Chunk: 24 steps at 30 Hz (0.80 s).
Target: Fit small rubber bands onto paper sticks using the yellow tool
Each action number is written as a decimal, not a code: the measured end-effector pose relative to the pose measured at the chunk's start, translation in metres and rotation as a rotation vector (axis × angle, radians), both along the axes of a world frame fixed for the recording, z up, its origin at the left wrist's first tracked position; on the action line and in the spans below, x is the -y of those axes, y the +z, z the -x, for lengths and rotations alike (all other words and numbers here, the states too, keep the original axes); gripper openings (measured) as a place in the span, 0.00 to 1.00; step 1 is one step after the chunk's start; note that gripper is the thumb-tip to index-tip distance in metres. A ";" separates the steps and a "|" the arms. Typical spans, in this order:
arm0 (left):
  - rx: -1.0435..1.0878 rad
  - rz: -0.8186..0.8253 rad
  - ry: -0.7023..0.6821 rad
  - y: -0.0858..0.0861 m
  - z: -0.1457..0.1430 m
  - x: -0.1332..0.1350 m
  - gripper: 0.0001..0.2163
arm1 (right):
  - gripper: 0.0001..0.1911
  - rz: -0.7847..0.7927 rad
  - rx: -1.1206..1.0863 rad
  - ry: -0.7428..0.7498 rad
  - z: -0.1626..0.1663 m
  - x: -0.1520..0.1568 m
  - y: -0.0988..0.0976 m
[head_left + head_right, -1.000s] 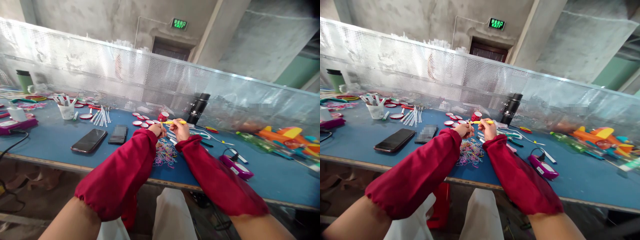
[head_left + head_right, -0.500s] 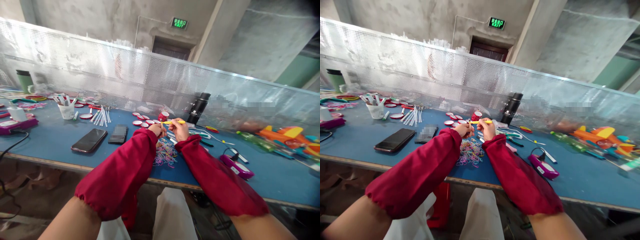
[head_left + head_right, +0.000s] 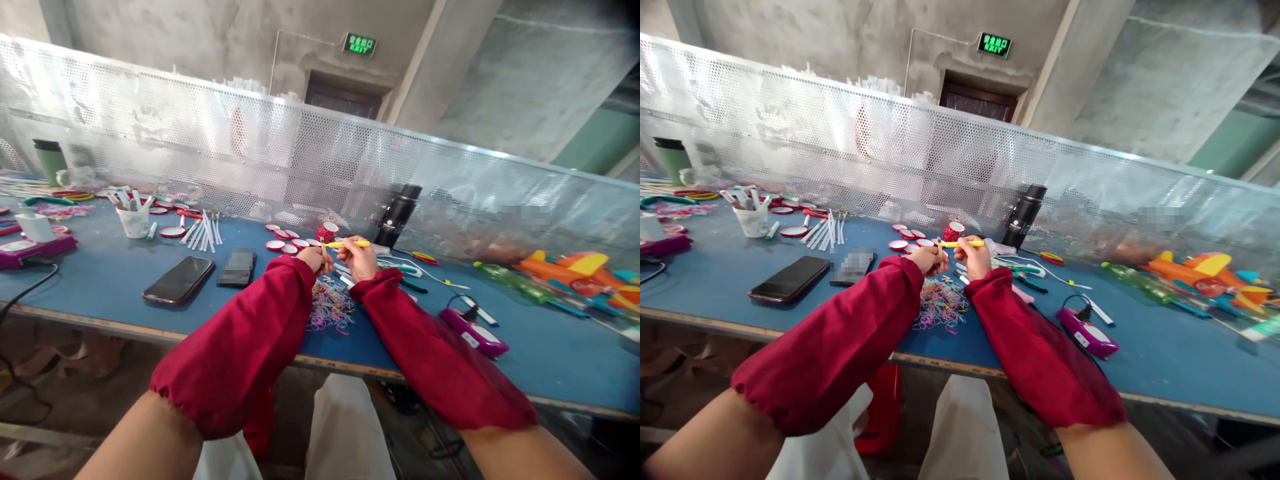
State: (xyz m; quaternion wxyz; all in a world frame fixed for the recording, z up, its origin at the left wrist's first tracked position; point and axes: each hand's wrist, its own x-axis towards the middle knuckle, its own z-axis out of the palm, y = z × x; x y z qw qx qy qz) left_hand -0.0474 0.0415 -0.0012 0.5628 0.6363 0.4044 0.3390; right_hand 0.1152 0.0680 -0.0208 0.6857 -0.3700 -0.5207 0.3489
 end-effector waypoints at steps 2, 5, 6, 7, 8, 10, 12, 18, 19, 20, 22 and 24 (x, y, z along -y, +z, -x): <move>0.001 0.000 0.008 -0.001 0.000 -0.001 0.10 | 0.17 -0.008 -0.009 0.004 -0.001 0.000 0.000; 0.006 0.003 0.006 -0.001 -0.001 -0.002 0.10 | 0.18 -0.018 -0.028 0.017 -0.002 0.000 0.001; 0.006 0.002 0.000 -0.001 -0.001 -0.002 0.10 | 0.18 -0.015 -0.029 0.019 -0.001 0.001 0.001; 0.004 0.001 -0.006 -0.001 -0.001 -0.002 0.10 | 0.18 -0.009 -0.028 0.018 0.000 0.001 0.001; 0.001 -0.001 -0.012 -0.001 -0.001 -0.001 0.10 | 0.18 -0.002 -0.024 0.016 0.000 0.001 0.001; -0.006 -0.004 -0.016 -0.001 -0.001 -0.001 0.10 | 0.18 0.010 -0.015 0.006 0.001 0.001 0.001; -0.011 0.000 -0.007 -0.001 -0.001 0.000 0.10 | 0.17 0.010 -0.019 -0.001 0.001 0.001 0.000; -0.002 0.010 -0.002 0.001 0.000 0.002 0.08 | 0.17 -0.010 -0.021 0.010 -0.001 0.000 0.000; -0.001 0.012 -0.006 0.001 0.000 0.002 0.08 | 0.18 -0.007 -0.008 0.010 0.000 0.000 0.000; 0.000 0.014 -0.010 0.001 0.000 0.002 0.08 | 0.18 -0.004 0.004 0.009 0.000 0.000 0.000; 0.003 0.015 -0.011 0.001 0.000 0.001 0.09 | 0.18 0.001 0.009 0.002 0.000 0.000 0.000; 0.010 0.017 -0.008 -0.001 0.000 -0.001 0.09 | 0.18 0.000 0.003 -0.005 -0.001 0.000 0.001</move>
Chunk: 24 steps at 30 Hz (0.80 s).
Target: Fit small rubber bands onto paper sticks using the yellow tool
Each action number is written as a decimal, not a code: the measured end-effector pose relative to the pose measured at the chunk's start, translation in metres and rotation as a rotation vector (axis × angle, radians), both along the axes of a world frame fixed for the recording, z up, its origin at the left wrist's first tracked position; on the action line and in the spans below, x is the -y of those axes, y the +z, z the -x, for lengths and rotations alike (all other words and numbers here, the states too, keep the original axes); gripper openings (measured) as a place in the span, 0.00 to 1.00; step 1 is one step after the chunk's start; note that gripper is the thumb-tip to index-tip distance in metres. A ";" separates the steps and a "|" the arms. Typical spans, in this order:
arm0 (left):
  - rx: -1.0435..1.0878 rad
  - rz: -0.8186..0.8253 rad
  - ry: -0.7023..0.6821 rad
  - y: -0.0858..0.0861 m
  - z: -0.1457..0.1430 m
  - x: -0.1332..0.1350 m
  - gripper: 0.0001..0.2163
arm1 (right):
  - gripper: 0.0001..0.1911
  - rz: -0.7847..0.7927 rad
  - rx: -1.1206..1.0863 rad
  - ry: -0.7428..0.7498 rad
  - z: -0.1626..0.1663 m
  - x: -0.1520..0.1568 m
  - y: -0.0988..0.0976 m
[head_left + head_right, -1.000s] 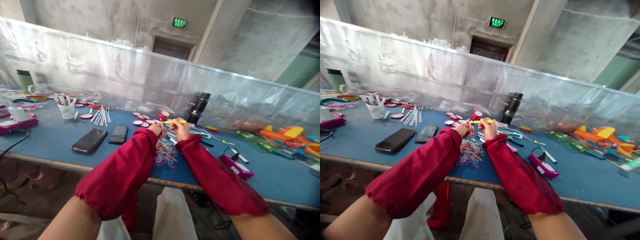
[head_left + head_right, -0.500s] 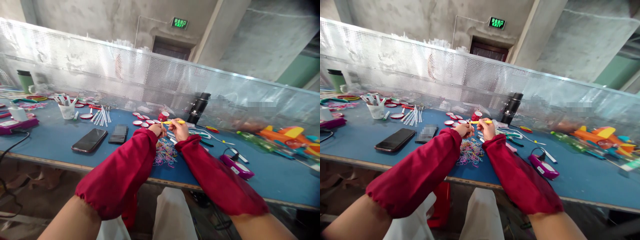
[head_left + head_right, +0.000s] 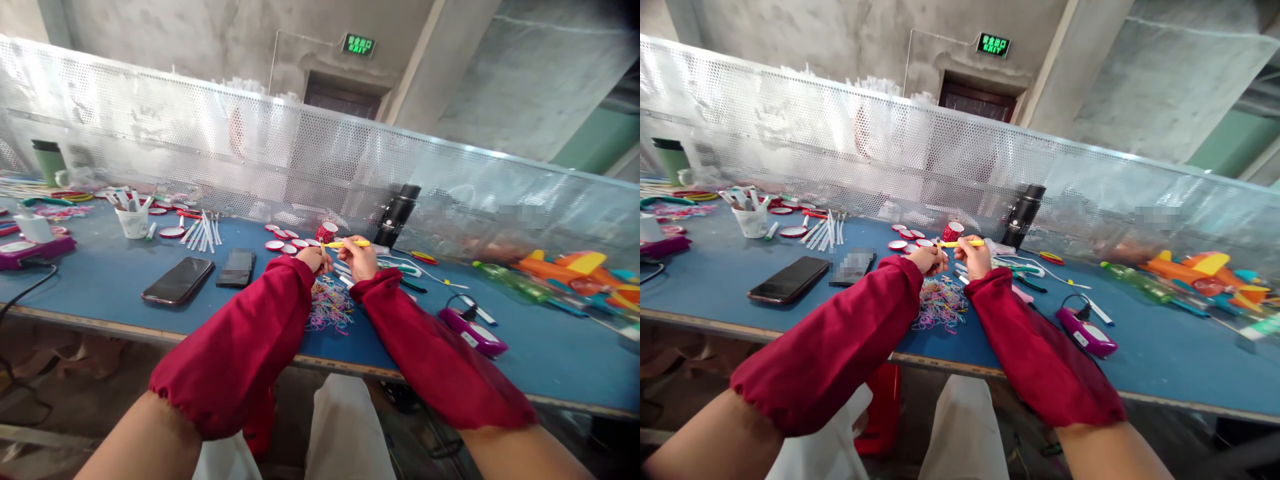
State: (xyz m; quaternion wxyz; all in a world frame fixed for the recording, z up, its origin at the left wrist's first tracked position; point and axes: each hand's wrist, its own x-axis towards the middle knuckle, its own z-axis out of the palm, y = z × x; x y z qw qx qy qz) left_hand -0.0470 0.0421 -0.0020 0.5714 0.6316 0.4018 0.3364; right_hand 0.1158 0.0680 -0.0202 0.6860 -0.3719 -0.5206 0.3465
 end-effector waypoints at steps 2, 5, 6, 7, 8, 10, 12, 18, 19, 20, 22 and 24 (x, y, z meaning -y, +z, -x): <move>0.006 -0.002 0.000 -0.001 0.000 -0.002 0.09 | 0.18 -0.005 -0.002 -0.008 0.000 0.000 0.001; 0.013 -0.001 0.000 -0.003 0.000 -0.004 0.09 | 0.17 -0.020 0.005 -0.011 0.000 0.002 0.002; 0.016 0.000 0.001 -0.003 0.000 -0.004 0.08 | 0.17 -0.025 0.006 -0.009 0.001 0.003 0.002; 0.019 0.002 0.001 -0.003 0.000 -0.004 0.08 | 0.16 -0.030 0.007 -0.009 0.001 0.004 0.002; 0.021 0.002 0.000 -0.003 0.000 -0.004 0.08 | 0.16 -0.033 0.009 -0.010 0.002 0.004 0.002; 0.023 -0.002 -0.005 -0.003 0.000 -0.004 0.08 | 0.16 -0.030 0.019 -0.016 0.003 0.005 0.002; 0.022 -0.004 -0.008 -0.002 0.000 -0.004 0.09 | 0.17 -0.023 0.028 -0.027 0.002 0.004 0.002; 0.035 0.007 0.016 -0.003 -0.002 -0.006 0.09 | 0.17 -0.071 0.060 -0.068 0.000 0.004 0.003; 0.039 0.005 0.019 -0.003 -0.002 -0.006 0.09 | 0.16 -0.092 0.079 -0.085 0.001 0.005 0.003; 0.044 0.003 0.020 -0.004 -0.002 -0.007 0.09 | 0.15 -0.122 0.106 -0.111 0.002 0.006 0.004; 0.058 0.004 0.021 -0.004 -0.002 -0.008 0.08 | 0.11 -0.217 0.188 -0.182 0.005 0.011 0.006; 0.087 0.013 0.015 -0.005 -0.002 -0.009 0.08 | 0.07 -0.349 0.314 -0.268 0.008 0.018 0.008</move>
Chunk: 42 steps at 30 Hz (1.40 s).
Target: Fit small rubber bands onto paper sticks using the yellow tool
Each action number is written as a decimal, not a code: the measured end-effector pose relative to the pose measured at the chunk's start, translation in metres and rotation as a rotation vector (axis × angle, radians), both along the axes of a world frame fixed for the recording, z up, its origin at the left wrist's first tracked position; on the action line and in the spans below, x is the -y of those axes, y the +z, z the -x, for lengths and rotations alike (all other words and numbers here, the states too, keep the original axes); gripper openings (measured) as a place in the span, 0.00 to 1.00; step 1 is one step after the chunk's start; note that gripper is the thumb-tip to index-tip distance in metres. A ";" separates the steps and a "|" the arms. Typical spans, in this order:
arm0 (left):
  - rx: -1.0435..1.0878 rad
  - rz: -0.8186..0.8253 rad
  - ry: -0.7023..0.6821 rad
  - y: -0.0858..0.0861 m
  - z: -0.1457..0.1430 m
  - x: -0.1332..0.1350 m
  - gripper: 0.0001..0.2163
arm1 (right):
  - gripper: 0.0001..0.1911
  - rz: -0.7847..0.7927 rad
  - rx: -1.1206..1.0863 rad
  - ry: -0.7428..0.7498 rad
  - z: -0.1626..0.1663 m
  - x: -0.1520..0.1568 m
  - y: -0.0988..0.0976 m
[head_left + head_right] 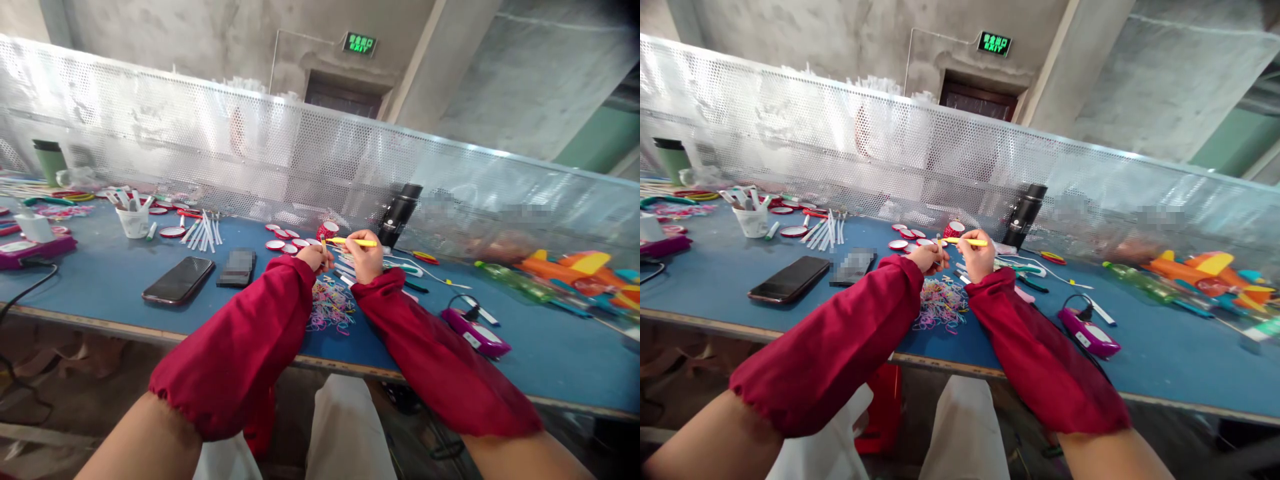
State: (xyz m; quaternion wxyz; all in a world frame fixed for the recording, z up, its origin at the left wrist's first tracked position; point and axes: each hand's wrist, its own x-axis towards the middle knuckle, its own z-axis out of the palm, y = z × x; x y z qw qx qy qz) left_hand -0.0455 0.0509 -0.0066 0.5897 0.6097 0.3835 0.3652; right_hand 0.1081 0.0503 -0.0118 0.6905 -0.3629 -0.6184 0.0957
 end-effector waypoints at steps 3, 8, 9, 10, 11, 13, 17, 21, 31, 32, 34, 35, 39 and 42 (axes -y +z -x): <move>0.042 0.004 -0.013 -0.001 -0.001 -0.002 0.08 | 0.05 -0.152 0.231 -0.121 0.004 0.010 0.003; 0.061 -0.001 -0.015 -0.003 -0.002 -0.006 0.09 | 0.03 -0.217 0.415 -0.171 0.007 0.020 0.004; 0.058 -0.002 -0.013 -0.003 -0.002 -0.006 0.08 | 0.03 -0.224 0.422 -0.170 0.007 0.020 0.004; 0.054 -0.004 -0.010 -0.004 -0.002 -0.007 0.08 | 0.03 -0.229 0.427 -0.169 0.008 0.020 0.004; 0.050 -0.008 -0.008 -0.005 -0.003 -0.008 0.08 | 0.03 -0.232 0.430 -0.168 0.008 0.020 0.004; 0.048 -0.023 -0.006 -0.006 -0.003 -0.009 0.08 | 0.03 -0.233 0.440 -0.164 0.008 0.019 0.003; 0.046 -0.051 -0.008 -0.009 -0.005 -0.014 0.08 | 0.02 -0.228 0.466 -0.168 0.008 0.018 0.003; 0.046 -0.046 -0.010 -0.008 -0.005 -0.013 0.08 | 0.03 -0.218 0.477 -0.180 0.007 0.018 0.003; 0.053 -0.036 0.007 -0.007 -0.003 -0.010 0.08 | 0.03 -0.227 0.455 -0.189 0.005 0.017 0.003; 0.052 -0.041 0.010 -0.007 -0.003 -0.010 0.07 | 0.03 -0.223 0.459 -0.186 0.005 0.017 0.003; 0.046 -0.046 0.023 -0.006 -0.003 -0.009 0.06 | 0.03 -0.215 0.466 -0.182 0.005 0.016 0.003; 0.042 -0.044 0.030 -0.006 -0.003 -0.009 0.06 | 0.03 -0.212 0.467 -0.183 0.005 0.016 0.003; 0.037 -0.029 0.037 -0.006 -0.003 -0.008 0.05 | 0.03 -0.208 0.456 -0.194 0.004 0.015 0.003; 0.036 -0.037 0.035 -0.007 -0.003 -0.010 0.07 | 0.03 -0.202 0.471 -0.181 0.004 0.016 0.003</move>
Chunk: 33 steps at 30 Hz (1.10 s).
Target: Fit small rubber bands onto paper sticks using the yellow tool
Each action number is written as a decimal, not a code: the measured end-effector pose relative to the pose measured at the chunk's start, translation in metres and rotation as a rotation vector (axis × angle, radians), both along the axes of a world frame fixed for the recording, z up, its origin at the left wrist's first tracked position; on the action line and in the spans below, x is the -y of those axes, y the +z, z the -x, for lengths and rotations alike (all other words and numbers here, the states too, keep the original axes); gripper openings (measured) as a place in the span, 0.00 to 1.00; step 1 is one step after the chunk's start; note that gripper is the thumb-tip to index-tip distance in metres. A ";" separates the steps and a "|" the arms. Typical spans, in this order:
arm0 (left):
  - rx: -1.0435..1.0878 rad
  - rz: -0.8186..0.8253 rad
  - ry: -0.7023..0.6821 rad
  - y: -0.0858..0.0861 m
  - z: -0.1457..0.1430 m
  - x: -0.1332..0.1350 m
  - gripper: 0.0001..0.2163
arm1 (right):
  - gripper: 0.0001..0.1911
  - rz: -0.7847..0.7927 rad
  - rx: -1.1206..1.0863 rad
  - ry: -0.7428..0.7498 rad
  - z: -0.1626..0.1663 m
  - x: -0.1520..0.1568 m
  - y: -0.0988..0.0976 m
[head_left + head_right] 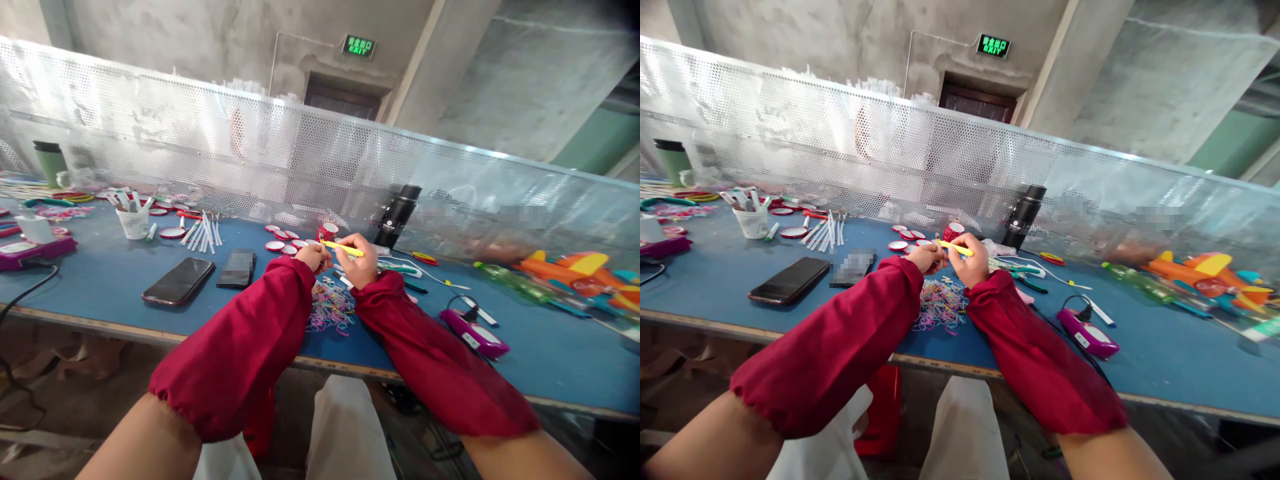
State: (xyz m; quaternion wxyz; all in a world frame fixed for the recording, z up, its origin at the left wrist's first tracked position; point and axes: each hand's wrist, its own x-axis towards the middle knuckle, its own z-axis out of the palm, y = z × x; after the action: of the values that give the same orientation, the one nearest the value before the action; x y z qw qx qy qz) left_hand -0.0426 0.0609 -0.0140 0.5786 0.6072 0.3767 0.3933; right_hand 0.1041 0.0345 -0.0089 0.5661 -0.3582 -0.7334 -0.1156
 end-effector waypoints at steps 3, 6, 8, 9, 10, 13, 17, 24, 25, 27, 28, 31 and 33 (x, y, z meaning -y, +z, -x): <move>0.006 -0.006 0.005 -0.002 -0.001 -0.002 0.08 | 0.03 0.008 -0.004 -0.002 0.000 0.000 0.000; 0.007 -0.003 0.009 -0.002 -0.001 -0.003 0.06 | 0.03 0.008 -0.007 -0.010 0.000 0.000 0.000; 0.004 0.002 0.009 -0.002 -0.001 -0.002 0.05 | 0.03 0.012 0.005 -0.001 0.000 0.000 0.000; 0.004 0.002 0.008 -0.001 -0.001 -0.002 0.05 | 0.03 0.015 0.009 0.006 0.000 0.000 0.000; 0.005 0.002 0.005 -0.001 0.000 -0.001 0.05 | 0.03 0.017 0.009 0.010 0.000 0.000 0.000; 0.007 -0.001 0.000 0.000 0.000 0.001 0.06 | 0.03 0.014 -0.010 0.001 0.000 0.000 0.001; 0.005 0.000 0.000 0.000 0.001 0.002 0.07 | 0.03 0.010 0.006 0.019 0.000 0.000 0.001; -0.005 0.013 0.006 0.001 0.000 0.002 0.07 | 0.03 0.017 -0.009 0.009 0.001 0.000 0.001; -0.005 0.013 0.005 0.001 0.000 0.002 0.07 | 0.03 0.015 -0.004 0.011 0.001 0.001 0.002; -0.003 0.010 0.006 0.001 0.000 0.002 0.07 | 0.03 0.020 0.004 0.017 0.001 0.001 0.002; 0.000 0.010 0.008 0.001 0.000 0.002 0.07 | 0.03 0.023 0.002 0.018 0.001 0.001 0.002; 0.005 0.017 0.014 0.002 0.001 0.003 0.05 | 0.03 0.032 -0.011 0.018 0.000 0.000 0.002; 0.004 0.021 0.022 0.002 0.001 0.004 0.04 | 0.03 0.034 -0.027 0.016 -0.001 -0.001 0.001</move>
State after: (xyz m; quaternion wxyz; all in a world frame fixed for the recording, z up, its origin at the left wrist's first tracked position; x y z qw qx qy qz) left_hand -0.0435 0.0564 -0.0115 0.5813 0.5962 0.3861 0.3969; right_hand 0.1047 0.0352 -0.0078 0.5706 -0.3636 -0.7304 -0.0939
